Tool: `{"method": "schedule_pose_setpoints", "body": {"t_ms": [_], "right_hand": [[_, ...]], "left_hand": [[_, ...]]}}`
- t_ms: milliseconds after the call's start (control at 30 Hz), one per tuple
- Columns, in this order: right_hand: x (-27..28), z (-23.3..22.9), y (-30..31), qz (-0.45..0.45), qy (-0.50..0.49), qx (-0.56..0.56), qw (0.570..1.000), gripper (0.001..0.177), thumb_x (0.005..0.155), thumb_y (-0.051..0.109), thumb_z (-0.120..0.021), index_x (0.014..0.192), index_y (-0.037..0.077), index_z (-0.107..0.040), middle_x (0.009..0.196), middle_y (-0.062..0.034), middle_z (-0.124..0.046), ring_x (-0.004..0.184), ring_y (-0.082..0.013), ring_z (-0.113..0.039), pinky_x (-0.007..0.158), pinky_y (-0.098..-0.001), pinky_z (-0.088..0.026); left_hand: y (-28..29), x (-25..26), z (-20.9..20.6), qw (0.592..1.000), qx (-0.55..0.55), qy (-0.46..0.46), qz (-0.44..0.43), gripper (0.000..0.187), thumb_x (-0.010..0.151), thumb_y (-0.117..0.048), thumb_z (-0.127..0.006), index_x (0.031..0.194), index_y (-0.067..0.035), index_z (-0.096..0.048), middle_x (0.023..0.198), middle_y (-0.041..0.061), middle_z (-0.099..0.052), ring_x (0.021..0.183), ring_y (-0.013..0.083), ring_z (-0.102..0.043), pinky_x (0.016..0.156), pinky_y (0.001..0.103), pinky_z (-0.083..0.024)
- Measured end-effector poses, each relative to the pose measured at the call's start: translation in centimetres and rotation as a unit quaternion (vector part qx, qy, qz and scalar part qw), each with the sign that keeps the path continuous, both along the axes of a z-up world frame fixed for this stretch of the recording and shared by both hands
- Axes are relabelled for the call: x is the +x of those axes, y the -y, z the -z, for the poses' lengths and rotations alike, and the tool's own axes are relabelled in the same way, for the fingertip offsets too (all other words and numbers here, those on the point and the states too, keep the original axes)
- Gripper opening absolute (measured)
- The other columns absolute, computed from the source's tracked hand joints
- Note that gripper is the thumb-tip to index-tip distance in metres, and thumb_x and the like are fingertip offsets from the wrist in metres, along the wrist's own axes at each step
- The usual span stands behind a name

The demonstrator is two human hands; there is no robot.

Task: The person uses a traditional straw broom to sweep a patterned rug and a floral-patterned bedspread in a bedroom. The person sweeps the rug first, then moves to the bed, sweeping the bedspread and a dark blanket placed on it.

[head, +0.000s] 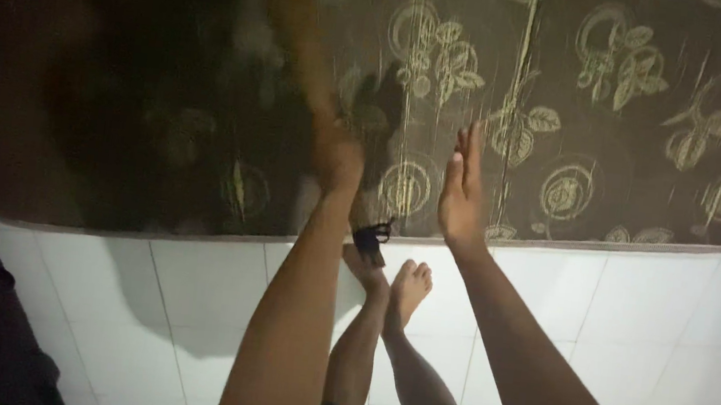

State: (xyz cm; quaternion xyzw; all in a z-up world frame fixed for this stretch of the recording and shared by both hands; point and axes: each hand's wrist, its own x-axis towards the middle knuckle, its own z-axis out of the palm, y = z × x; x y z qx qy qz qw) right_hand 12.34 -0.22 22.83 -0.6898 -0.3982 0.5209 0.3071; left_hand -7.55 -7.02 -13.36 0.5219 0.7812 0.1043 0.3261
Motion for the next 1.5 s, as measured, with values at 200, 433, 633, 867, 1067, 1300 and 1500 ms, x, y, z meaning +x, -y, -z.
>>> {"method": "schedule_pose_setpoints", "body": {"t_ms": [200,433,633,867,1067,1300,1500], "right_hand": [[0.4,-1.3,0.1,0.001,-0.02,-0.039,0.999,0.057,0.112,0.03,-0.023,0.163,0.012,-0.005,0.166,-0.026,-0.021,0.152,-0.0476,-0.02,0.121,-0.0648,-0.02],[2.1,-1.9,0.7,-0.035,-0.014,-0.016,0.999,0.056,0.114,0.029,-0.021,0.163,0.012,-0.002,0.165,-0.0309,-0.017,0.15,-0.0538,-0.015,0.121,-0.0681,-0.015],[3.2,-2.3,4.4,-0.049,-0.031,-0.017,0.998,0.056,0.113,0.029,-0.022,0.163,0.012,-0.002,0.165,-0.03,-0.014,0.151,-0.053,-0.013,0.122,-0.066,-0.014],[4.0,-3.9,7.4,-0.045,-0.043,-0.038,0.997,0.055,0.113,0.025,-0.021,0.163,0.01,-0.003,0.164,-0.0295,-0.016,0.151,-0.0506,-0.014,0.122,-0.0646,-0.015],[5.9,-2.0,10.1,-0.07,-0.017,-0.043,0.996,0.056,0.114,0.031,-0.021,0.164,0.017,0.0,0.167,-0.0234,-0.014,0.152,-0.0474,-0.015,0.123,-0.0625,-0.018],[5.7,1.1,13.6,-0.062,-0.037,-0.011,0.997,0.054,0.114,0.021,-0.023,0.163,0.012,-0.004,0.165,-0.0284,-0.018,0.149,-0.0525,-0.016,0.121,-0.0646,-0.018],[2.5,-0.5,13.5,-0.074,-0.043,-0.034,0.996,0.054,0.114,0.022,-0.022,0.164,0.015,-0.005,0.166,-0.0255,-0.019,0.15,-0.0503,-0.017,0.122,-0.0632,-0.021]], "left_hand": [[-6.1,4.0,-25.4,0.949,0.029,0.196,-0.245,0.034,0.102,-0.012,-0.055,0.133,0.002,-0.051,0.115,0.02,-0.063,0.105,0.0348,-0.064,0.092,0.049,-0.054],[-4.9,10.9,-25.4,0.962,-0.183,0.198,0.039,0.042,0.105,-0.048,-0.034,0.13,-0.019,-0.053,0.122,0.014,-0.067,0.115,0.0327,-0.067,0.096,0.045,-0.049],[4.2,5.7,-18.7,0.983,-0.18,0.035,0.019,0.035,0.101,-0.035,-0.052,0.117,-0.006,-0.061,0.115,0.016,-0.065,0.103,0.0299,-0.072,0.081,0.04,-0.06],[6.6,10.2,-21.1,0.969,-0.122,0.122,-0.175,0.049,0.1,-0.055,-0.051,0.115,-0.011,-0.068,0.111,0.021,-0.072,0.112,0.0456,-0.066,0.095,0.059,-0.056],[7.8,16.6,-25.5,0.963,-0.197,0.157,0.098,0.042,0.105,-0.031,-0.042,0.137,-0.004,-0.049,0.089,0.016,-0.074,0.084,0.0363,-0.076,0.065,0.052,-0.06],[16.8,9.4,-14.1,0.986,-0.147,-0.076,-0.02,0.052,0.101,-0.022,-0.044,0.145,0.006,-0.038,0.073,0.018,-0.069,0.07,0.0338,-0.076,0.054,0.045,-0.061],[12.2,7.4,-28.9,0.976,-0.184,-0.019,-0.111,0.045,0.104,-0.014,-0.044,0.139,0.014,-0.036,0.089,0.026,-0.072,0.084,0.0399,-0.076,0.066,0.05,-0.065]]}}
